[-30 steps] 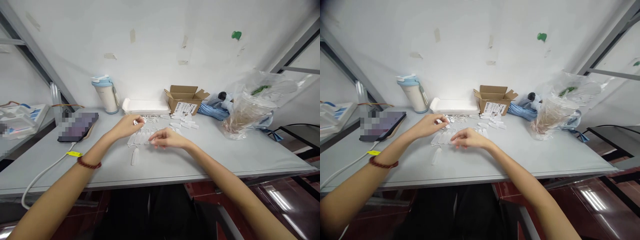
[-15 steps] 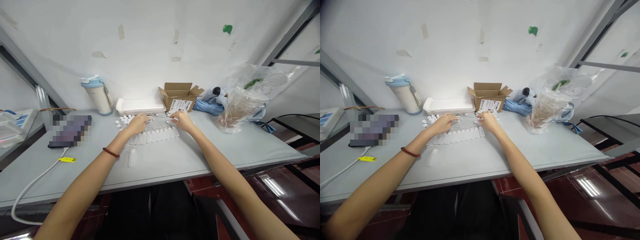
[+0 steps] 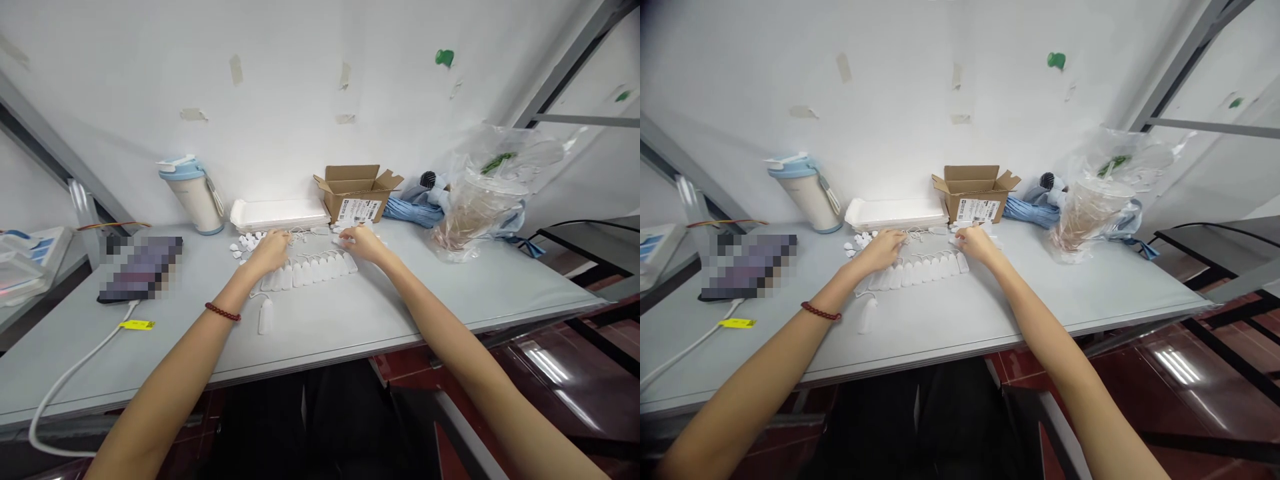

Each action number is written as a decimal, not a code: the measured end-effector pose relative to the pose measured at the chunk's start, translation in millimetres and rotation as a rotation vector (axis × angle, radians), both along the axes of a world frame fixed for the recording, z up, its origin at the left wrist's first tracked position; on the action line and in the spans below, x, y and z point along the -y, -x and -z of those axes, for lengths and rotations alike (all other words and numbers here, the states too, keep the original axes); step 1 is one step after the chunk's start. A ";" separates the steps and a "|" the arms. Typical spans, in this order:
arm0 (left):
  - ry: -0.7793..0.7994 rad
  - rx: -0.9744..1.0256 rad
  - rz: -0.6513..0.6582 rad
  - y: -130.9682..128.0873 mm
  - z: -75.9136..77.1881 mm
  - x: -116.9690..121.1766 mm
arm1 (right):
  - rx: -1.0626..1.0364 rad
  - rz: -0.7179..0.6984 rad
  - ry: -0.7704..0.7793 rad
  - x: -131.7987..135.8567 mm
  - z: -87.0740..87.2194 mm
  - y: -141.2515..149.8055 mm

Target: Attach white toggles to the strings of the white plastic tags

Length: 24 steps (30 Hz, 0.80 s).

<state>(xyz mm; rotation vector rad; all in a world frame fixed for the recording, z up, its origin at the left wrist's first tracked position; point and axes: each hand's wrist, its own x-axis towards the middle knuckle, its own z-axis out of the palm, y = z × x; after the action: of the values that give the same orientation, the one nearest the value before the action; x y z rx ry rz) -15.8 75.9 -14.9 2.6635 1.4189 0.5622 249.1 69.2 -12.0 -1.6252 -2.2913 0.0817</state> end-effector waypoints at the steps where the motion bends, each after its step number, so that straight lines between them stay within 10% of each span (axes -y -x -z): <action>1: -0.020 -0.012 -0.010 2.6 0.0 -0.8 | 0.001 0.005 0.003 0.1 0.1 -0.2; 12: -0.020 0.266 -0.231 15.0 -19.2 5.1 | -0.002 -0.002 -0.031 0.5 -0.6 0.5; 24: 0.032 0.551 -0.195 11.2 -21.3 8.7 | -0.090 -0.019 -0.095 -0.4 0.6 2.2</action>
<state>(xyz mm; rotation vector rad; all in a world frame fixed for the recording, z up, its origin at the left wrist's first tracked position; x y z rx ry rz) -27.0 67.1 6.4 2.1066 1.4857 1.1651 247.0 69.6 -12.6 -1.5223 -2.2087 0.0488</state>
